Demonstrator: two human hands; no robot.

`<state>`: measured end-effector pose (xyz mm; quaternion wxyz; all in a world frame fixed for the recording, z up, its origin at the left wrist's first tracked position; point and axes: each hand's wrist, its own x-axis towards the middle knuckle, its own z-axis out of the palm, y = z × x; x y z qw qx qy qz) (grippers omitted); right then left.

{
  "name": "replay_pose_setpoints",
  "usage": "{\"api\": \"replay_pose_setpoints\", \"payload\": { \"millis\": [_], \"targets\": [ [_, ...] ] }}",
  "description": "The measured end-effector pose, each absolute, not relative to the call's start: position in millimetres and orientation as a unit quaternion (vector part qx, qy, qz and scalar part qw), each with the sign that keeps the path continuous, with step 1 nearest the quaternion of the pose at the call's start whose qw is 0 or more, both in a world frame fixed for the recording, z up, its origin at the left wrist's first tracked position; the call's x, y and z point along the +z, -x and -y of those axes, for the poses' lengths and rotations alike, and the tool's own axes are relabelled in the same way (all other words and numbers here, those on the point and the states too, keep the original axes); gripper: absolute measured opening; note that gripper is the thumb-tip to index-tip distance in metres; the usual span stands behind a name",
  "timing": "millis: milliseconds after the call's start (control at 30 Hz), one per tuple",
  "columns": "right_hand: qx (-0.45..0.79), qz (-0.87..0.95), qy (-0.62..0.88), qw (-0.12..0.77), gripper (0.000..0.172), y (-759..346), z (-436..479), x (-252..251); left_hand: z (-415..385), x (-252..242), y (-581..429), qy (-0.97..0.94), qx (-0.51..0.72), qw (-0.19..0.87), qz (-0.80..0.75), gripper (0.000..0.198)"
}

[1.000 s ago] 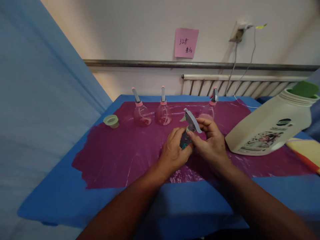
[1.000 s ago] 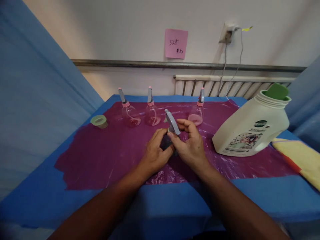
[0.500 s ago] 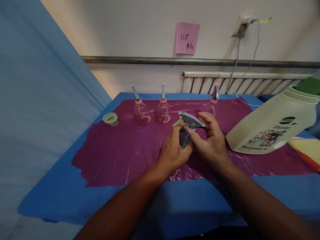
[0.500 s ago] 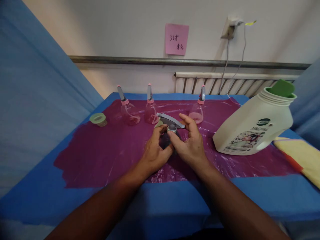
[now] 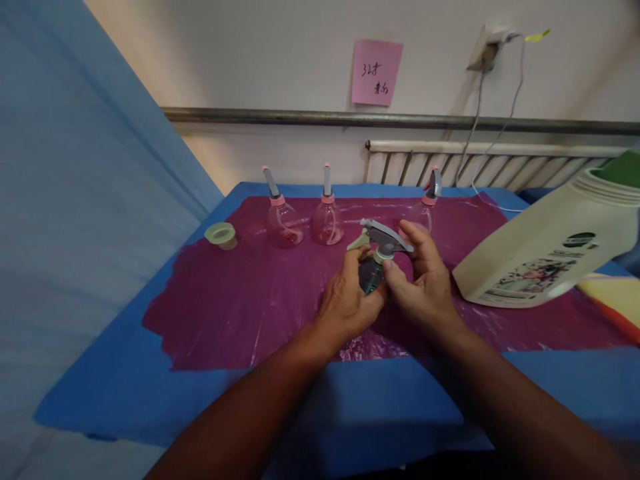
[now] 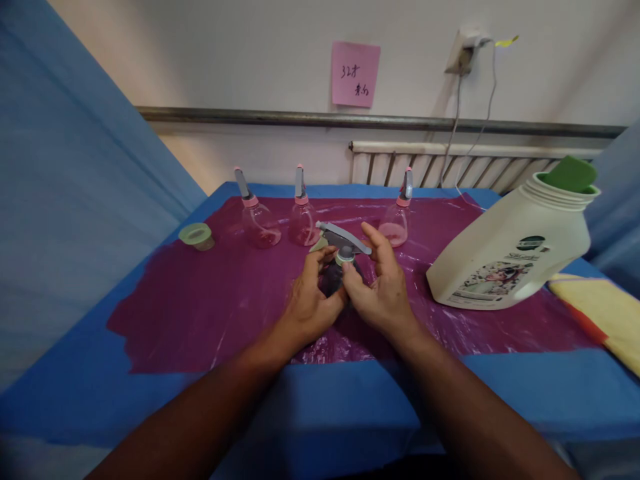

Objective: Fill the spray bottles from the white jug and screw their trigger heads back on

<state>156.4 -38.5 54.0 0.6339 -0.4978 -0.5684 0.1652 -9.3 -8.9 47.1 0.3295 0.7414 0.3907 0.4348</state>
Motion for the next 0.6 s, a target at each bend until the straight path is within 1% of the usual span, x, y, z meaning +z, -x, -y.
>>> {"api": "replay_pose_setpoints", "payload": {
  "millis": [133,367,500,600],
  "targets": [
    [0.167,0.583,0.491,0.625,0.073,-158.3,40.0,54.4,9.1,46.3,9.0,-0.741,0.431,0.331,-0.395,0.067],
    [0.140,0.563,0.492,0.649,0.065,-155.1,37.7,56.3,9.5,47.6,9.1,-0.746,0.430,0.322,-0.394,0.062],
    [0.162,0.559,0.483,0.654,0.069,-155.1,43.6,56.6,10.1,46.2,11.6,-0.747,0.423,0.313,-0.407,0.069],
    [0.147,0.555,0.471,0.670,0.067,-155.6,47.2,67.2,10.3,45.8,12.9,-0.754,0.418,0.309,-0.403,0.071]
  ]
}}
